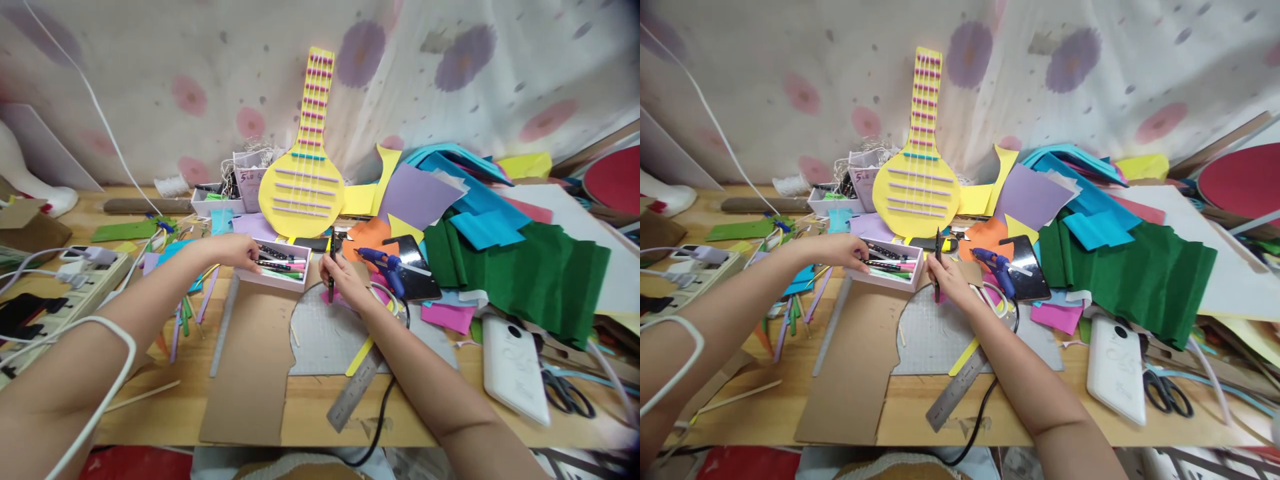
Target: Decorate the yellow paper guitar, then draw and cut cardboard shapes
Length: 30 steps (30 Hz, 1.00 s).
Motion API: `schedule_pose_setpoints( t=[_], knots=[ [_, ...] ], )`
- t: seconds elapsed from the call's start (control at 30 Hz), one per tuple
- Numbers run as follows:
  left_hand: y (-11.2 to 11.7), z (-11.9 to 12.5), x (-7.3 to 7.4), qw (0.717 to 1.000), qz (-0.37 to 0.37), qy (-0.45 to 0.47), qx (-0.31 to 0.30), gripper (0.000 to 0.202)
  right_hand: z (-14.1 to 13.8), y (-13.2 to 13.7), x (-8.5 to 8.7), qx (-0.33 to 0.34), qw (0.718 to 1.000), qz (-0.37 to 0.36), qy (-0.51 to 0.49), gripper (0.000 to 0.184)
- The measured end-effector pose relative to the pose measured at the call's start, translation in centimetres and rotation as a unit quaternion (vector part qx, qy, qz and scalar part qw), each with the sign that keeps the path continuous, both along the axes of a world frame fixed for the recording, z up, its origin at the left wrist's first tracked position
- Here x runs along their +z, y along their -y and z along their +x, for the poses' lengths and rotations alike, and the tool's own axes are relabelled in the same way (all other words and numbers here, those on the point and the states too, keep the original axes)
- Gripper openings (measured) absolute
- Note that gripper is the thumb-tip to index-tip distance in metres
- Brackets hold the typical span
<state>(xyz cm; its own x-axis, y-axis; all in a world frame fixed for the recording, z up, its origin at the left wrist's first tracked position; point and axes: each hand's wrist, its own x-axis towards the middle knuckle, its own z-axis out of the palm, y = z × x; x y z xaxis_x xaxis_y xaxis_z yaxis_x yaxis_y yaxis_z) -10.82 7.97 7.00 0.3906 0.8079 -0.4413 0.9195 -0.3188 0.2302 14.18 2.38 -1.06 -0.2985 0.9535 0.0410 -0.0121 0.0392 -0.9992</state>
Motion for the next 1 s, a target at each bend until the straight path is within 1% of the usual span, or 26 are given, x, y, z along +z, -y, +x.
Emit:
schedule_pose_setpoints(
  t=[0.07,0.1,0.23,0.3,0.4,0.47,0.53,0.6,0.67,0.73,0.8,0.83,0.87,0.93,0.97,1.0],
  knots=[
    [-0.6,0.1,0.1,1.000,-0.015,0.012,0.000,0.023,0.0,-0.1,-0.1,0.001,1.000,0.000,-0.004,0.046],
    [-0.9,0.1,0.2,1.000,-0.007,0.019,0.006,0.022,0.0,-0.2,-0.2,-0.001,1.000,0.001,-0.003,0.046],
    [-1.9,-0.3,0.0,0.995,0.086,0.036,0.031,0.022,0.2,-0.6,-0.6,-0.017,1.000,0.001,0.002,0.047],
    [-2.2,-0.5,-0.1,0.993,0.110,0.044,0.026,0.021,0.2,-0.7,-0.8,-0.023,1.000,-0.001,0.002,0.047],
    [-1.9,-0.6,-0.1,0.992,0.086,0.087,0.020,0.023,0.1,-0.8,-0.9,-0.027,0.999,-0.019,-0.019,0.045],
    [-1.1,-0.3,0.0,0.986,0.044,0.157,0.022,0.027,0.0,-0.7,-0.6,-0.032,0.998,-0.037,-0.048,0.043],
    [0.2,0.3,0.1,0.970,-0.011,0.241,0.027,0.030,-0.2,-0.4,-0.1,-0.029,0.995,-0.050,-0.079,0.041],
    [1.6,1.3,-0.1,0.948,-0.082,0.304,0.038,0.034,-0.4,0.0,0.5,-0.010,0.992,-0.064,-0.110,0.044],
    [3.2,2.7,-0.6,0.921,-0.168,0.347,0.058,0.037,-0.7,0.5,1.0,0.014,0.988,-0.077,-0.136,0.049],
    [4.7,4.2,-1.5,0.877,-0.251,0.402,0.082,0.038,-1.0,1.0,1.3,0.042,0.984,-0.087,-0.147,0.048],
    [6.1,5.6,-2.6,0.826,-0.324,0.452,0.092,0.037,-1.3,1.4,1.4,0.071,0.984,-0.091,-0.137,0.044],
    [6.7,6.2,-3.2,0.796,-0.356,0.477,0.109,0.037,-1.4,1.6,1.4,0.083,0.984,-0.091,-0.127,0.042],
    [7.2,6.7,-3.6,0.769,-0.376,0.500,0.131,0.036,-1.5,1.7,1.3,0.089,0.985,-0.091,-0.117,0.041],
    [8.1,7.4,-4.3,0.722,-0.392,0.543,0.176,0.035,-1.5,1.9,1.2,0.084,0.987,-0.087,-0.105,0.041],
    [8.4,7.6,-4.5,0.704,-0.394,0.558,0.193,0.034,-1.5,1.9,1.1,0.078,0.988,-0.084,-0.103,0.041],
    [8.7,7.7,-4.6,0.693,-0.395,0.568,0.204,0.033,-1.5,2.0,1.1,0.073,0.989,-0.080,-0.102,0.041]
  ],
)
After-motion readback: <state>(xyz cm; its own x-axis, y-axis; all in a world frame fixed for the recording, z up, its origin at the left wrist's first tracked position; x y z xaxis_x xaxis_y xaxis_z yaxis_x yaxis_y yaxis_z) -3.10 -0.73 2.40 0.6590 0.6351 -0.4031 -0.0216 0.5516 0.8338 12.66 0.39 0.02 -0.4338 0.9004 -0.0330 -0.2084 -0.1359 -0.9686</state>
